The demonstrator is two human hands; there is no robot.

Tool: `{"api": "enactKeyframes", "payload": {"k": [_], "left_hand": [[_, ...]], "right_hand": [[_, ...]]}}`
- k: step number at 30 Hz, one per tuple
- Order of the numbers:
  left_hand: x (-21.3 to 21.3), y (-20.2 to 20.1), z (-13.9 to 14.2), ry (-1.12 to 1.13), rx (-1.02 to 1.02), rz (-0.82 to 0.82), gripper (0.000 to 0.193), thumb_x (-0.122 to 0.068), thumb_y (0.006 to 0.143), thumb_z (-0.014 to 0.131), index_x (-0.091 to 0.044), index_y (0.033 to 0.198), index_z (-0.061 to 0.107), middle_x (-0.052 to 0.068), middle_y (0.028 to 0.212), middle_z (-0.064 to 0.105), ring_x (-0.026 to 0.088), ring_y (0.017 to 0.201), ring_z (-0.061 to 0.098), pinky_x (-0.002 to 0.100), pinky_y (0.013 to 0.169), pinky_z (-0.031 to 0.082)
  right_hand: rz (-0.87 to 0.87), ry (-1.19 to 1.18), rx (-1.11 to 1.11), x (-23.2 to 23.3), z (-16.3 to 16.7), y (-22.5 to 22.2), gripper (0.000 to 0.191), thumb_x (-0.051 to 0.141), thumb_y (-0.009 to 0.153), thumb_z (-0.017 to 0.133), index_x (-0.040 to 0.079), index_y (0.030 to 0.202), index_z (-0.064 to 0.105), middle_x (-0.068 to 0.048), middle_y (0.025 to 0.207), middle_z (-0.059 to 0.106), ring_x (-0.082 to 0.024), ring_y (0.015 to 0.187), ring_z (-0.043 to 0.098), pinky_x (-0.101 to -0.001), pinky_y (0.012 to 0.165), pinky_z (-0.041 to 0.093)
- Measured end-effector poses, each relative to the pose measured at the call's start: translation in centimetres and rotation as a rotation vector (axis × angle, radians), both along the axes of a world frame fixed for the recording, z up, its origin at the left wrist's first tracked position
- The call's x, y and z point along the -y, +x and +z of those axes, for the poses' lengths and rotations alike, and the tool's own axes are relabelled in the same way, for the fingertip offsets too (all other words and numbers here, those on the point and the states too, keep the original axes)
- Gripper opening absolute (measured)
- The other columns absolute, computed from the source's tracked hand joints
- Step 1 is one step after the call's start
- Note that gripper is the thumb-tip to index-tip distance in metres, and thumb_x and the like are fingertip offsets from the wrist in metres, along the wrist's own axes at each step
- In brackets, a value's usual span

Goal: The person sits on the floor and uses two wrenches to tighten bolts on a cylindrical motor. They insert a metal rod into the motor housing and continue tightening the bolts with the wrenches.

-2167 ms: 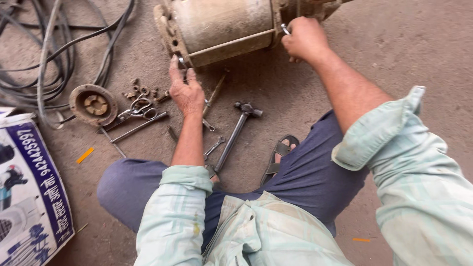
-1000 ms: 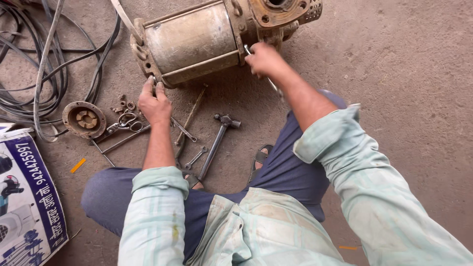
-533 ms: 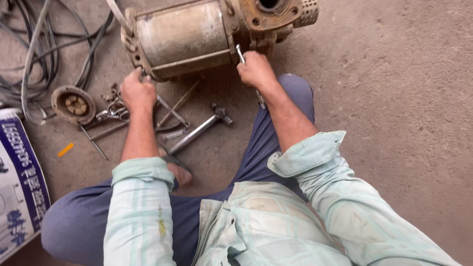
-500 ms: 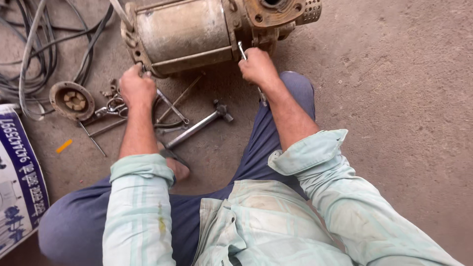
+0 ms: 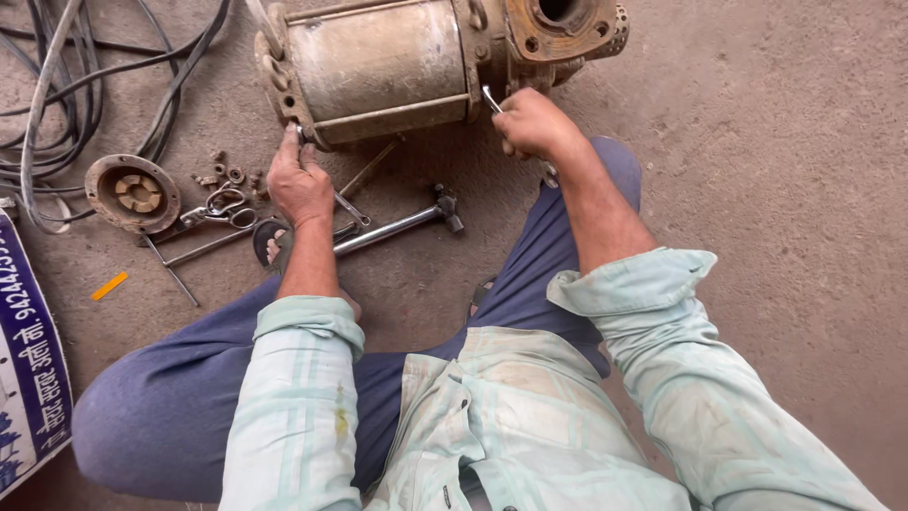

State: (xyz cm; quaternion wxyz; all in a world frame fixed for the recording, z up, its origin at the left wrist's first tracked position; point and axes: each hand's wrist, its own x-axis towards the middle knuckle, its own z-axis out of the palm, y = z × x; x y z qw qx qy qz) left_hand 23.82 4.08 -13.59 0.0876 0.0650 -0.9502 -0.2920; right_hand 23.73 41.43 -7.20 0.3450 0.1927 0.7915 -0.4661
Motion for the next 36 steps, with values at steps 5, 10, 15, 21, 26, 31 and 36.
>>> {"api": "enactKeyframes", "payload": {"k": [5, 10, 15, 21, 26, 31, 36], "left_hand": [[0.3, -0.1, 0.1, -0.018, 0.067, -0.016, 0.037, -0.011, 0.097, 0.068, -0.011, 0.135, 0.069, 0.015, 0.111, 0.075, 0.033, 0.099, 0.072, 0.044, 0.084, 0.056], [0.6, -0.1, 0.3, -0.031, 0.156, 0.009, 0.035, -0.014, 0.099, 0.066, -0.015, 0.134, 0.068, 0.011, 0.112, 0.075, 0.029, 0.102, 0.072, 0.042, 0.087, 0.056], [0.2, -0.1, 0.2, 0.022, 0.079, 0.03, 0.036, -0.013, 0.097, 0.067, -0.016, 0.133, 0.069, 0.01, 0.109, 0.075, 0.031, 0.099, 0.072, 0.043, 0.085, 0.056], [-0.2, 0.5, -0.7, 0.074, 0.014, 0.054, 0.039, -0.009, 0.098, 0.067, -0.015, 0.136, 0.068, 0.012, 0.107, 0.074, 0.033, 0.098, 0.071, 0.045, 0.084, 0.055], [-0.2, 0.8, -1.7, 0.114, 0.018, 0.099, 0.041, -0.01, 0.098, 0.067, -0.017, 0.139, 0.067, 0.013, 0.108, 0.075, 0.032, 0.096, 0.072, 0.044, 0.082, 0.056], [-0.4, 0.8, -1.7, 0.073, -0.005, 0.062, 0.041, -0.01, 0.101, 0.065, -0.017, 0.142, 0.064, 0.013, 0.114, 0.074, 0.032, 0.101, 0.072, 0.044, 0.085, 0.057], [-0.3, 1.0, -1.1, 0.098, 0.024, 0.068, 0.041, -0.012, 0.103, 0.061, -0.019, 0.144, 0.063, 0.012, 0.115, 0.074, 0.03, 0.103, 0.072, 0.043, 0.087, 0.057]], "right_hand": [[-0.06, 0.048, 0.024, 0.4, -0.5, 1.5, 0.021, 0.018, 0.101, 0.058, 0.002, 0.097, 0.07, -0.006, 0.067, 0.067, -0.013, 0.052, 0.057, -0.0321, 0.047, 0.045], [0.064, 0.175, -0.081, 1.9, -1.8, 1.3, 0.018, 0.013, 0.097, 0.057, 0.001, 0.106, 0.067, -0.004, 0.072, 0.071, -0.01, 0.057, 0.066, -0.0317, 0.051, 0.054], [0.106, 0.092, 0.107, 0.9, -1.1, -0.9, 0.028, 0.029, 0.107, 0.056, 0.004, 0.104, 0.067, -0.005, 0.071, 0.066, -0.013, 0.055, 0.056, -0.0334, 0.049, 0.046], [0.077, 0.134, 0.136, 1.0, 0.1, -0.4, 0.025, 0.022, 0.106, 0.054, 0.002, 0.1, 0.066, -0.007, 0.069, 0.067, -0.016, 0.052, 0.061, -0.0354, 0.047, 0.049], [-0.023, 0.212, -0.087, 3.1, -0.7, 2.2, 0.014, 0.013, 0.1, 0.053, 0.003, 0.102, 0.062, -0.007, 0.069, 0.069, -0.018, 0.054, 0.067, -0.0356, 0.049, 0.053], [-0.005, 0.19, -0.262, 2.3, -0.9, 3.3, 0.019, 0.019, 0.105, 0.059, 0.0, 0.105, 0.062, -0.008, 0.069, 0.065, -0.015, 0.054, 0.064, -0.0332, 0.049, 0.049], [-0.172, -0.141, -0.062, 0.5, -1.8, 2.6, 0.017, 0.022, 0.101, 0.062, 0.012, 0.116, 0.063, -0.001, 0.069, 0.062, -0.01, 0.049, 0.053, -0.0292, 0.044, 0.044]]}}
